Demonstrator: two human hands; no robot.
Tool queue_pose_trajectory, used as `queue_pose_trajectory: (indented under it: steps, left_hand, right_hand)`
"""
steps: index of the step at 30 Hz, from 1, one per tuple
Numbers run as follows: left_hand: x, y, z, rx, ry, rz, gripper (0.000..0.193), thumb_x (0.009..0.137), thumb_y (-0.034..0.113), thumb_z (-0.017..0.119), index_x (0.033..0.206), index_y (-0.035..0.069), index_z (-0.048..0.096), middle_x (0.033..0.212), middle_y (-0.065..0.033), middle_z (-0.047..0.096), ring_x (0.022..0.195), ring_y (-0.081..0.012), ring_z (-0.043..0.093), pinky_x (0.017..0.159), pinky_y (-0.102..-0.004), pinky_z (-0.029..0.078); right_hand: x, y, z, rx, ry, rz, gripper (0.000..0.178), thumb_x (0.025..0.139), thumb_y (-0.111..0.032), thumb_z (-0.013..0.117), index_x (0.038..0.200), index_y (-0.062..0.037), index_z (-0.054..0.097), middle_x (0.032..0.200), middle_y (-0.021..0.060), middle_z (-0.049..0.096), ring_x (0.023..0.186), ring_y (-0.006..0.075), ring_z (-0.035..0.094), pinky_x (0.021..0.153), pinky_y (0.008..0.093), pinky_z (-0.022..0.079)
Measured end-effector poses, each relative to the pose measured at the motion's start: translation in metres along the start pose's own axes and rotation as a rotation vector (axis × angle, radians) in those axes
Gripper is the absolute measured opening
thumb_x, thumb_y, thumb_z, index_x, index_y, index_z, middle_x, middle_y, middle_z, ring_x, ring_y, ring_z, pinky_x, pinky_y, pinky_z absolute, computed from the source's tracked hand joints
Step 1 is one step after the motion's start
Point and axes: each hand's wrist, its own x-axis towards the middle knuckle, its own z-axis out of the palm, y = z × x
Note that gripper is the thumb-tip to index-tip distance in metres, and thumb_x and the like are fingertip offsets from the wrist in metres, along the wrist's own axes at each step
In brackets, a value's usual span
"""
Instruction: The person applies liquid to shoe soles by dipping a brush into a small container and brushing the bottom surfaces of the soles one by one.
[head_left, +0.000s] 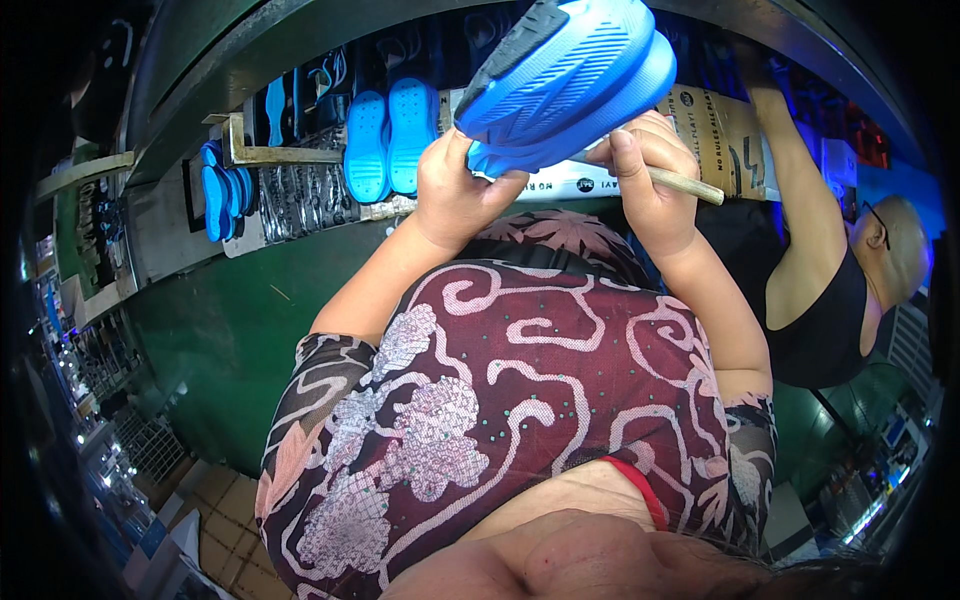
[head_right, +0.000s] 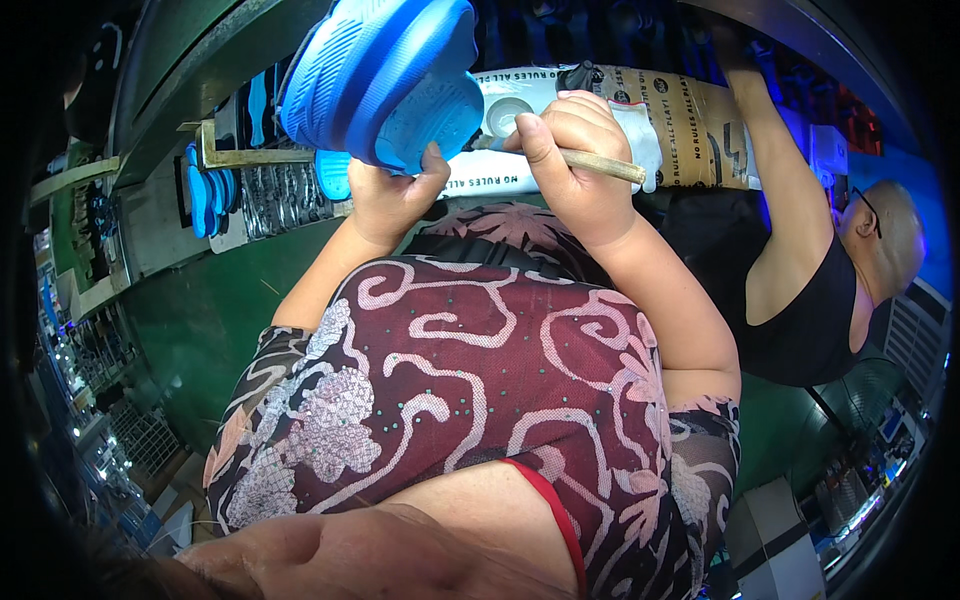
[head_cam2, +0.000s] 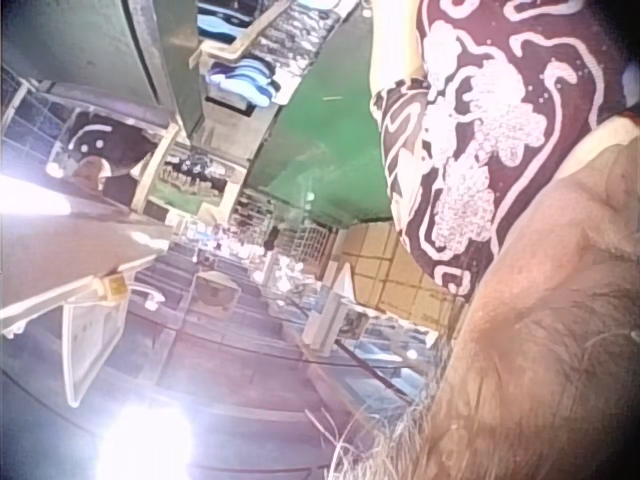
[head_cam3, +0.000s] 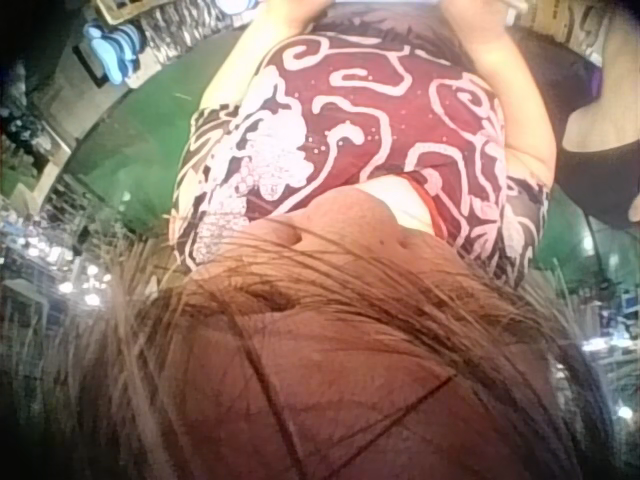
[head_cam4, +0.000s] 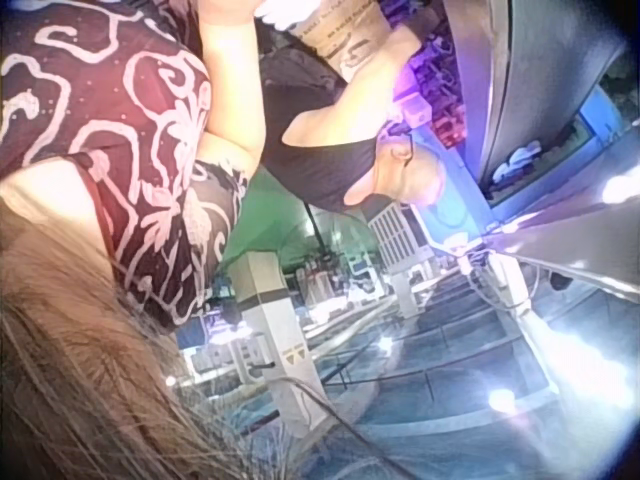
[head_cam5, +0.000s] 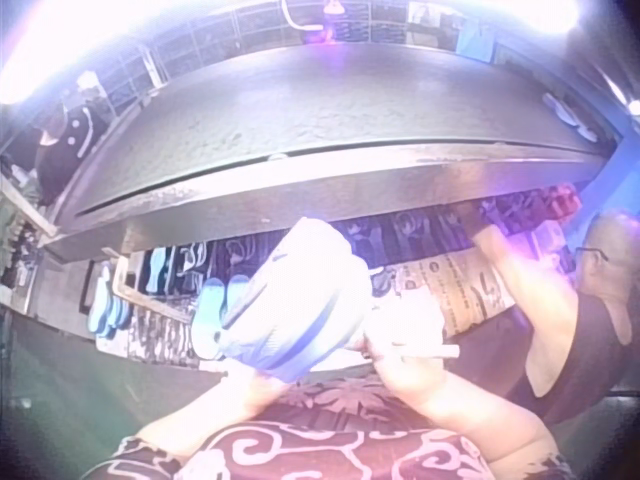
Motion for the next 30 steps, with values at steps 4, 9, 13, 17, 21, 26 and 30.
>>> queue_pose_trajectory:
  steps: [4,9,13,17,21,26,30]
  left_hand:
    - [-0.003,-0.003,-0.001,0.005,-0.022,0.033,0.062,0.057,0.004,0.074,0.115,0.001,0.053,0.088,-0.0146,0.064,0.074,-0.0293,0.064,0.066,-0.0327,0.051]
    - [-0.003,-0.003,0.001,0.02,0.003,0.017,0.062,0.057,0.006,0.075,0.114,0.002,0.054,0.088,-0.0141,0.064,0.074,-0.0295,0.063,0.066,-0.0336,0.05]
    - [0.0,0.001,0.004,-0.028,0.038,-0.051,0.051,0.058,0.005,0.073,0.107,0.002,0.057,0.086,-0.0134,0.064,0.072,-0.0292,0.063,0.065,-0.0333,0.05]
    - [0.001,0.002,-0.002,-0.088,-0.072,-0.19,0.031,0.063,0.002,0.067,0.093,0.001,0.06,0.077,-0.0118,0.063,0.069,-0.0228,0.062,0.064,-0.0309,0.049]
    - [0.023,0.02,-0.02,-0.409,-0.074,-0.426,0.049,0.078,0.002,0.062,0.122,-0.003,0.04,0.108,-0.0139,0.057,0.093,-0.0197,0.059,0.085,-0.0326,0.046]
    - [0.07,0.026,-0.031,-0.906,-0.655,-0.819,0.083,0.071,0.027,0.073,0.134,-0.003,0.028,0.116,-0.0166,0.054,0.096,-0.0192,0.06,0.077,-0.031,0.052]
    - [0.138,0.043,0.032,-1.036,-1.226,-0.665,0.087,0.068,0.028,0.07,0.137,-0.002,0.027,0.104,-0.0142,0.058,0.064,-0.0109,0.059,0.049,-0.0219,0.048]
  right_hand:
    - [0.001,-0.002,0.007,-0.045,-0.011,0.008,0.021,0.083,-0.014,0.062,0.063,-0.0066,0.062,0.054,0.004,0.051,0.054,0.0209,0.048,0.062,0.0319,0.036]
    - [0.005,0.004,0.0,-0.127,-0.01,0.033,0.027,0.085,-0.017,0.06,0.061,-0.0041,0.062,0.054,0.0054,0.052,0.054,0.022,0.049,0.063,0.0333,0.039]
    - [-0.001,0.01,-0.012,-0.066,0.047,0.088,0.027,0.086,-0.013,0.057,0.062,-0.003,0.063,0.058,0.0073,0.057,0.057,0.0226,0.052,0.067,0.0335,0.042]
    - [-0.008,0.006,-0.027,-0.093,0.129,0.106,0.025,0.086,-0.011,0.056,0.063,-0.0013,0.064,0.059,0.0089,0.058,0.058,0.0234,0.053,0.066,0.0341,0.042]
    - [-0.033,0.013,-0.037,-0.058,0.196,0.255,0.028,0.089,-0.009,0.05,0.066,0.0007,0.063,0.06,0.0061,0.054,0.058,0.0175,0.05,0.066,0.0304,0.042]
    - [-0.066,0.021,-0.048,-0.037,0.33,0.316,0.027,0.09,-0.011,0.052,0.068,0.0006,0.062,0.061,0.0062,0.053,0.056,0.0152,0.05,0.056,0.0273,0.039]
    - [-0.097,0.033,-0.055,-0.197,0.376,0.409,0.027,0.09,-0.009,0.049,0.069,0.0019,0.061,0.062,0.0061,0.055,0.058,0.0156,0.051,0.058,0.0289,0.041]
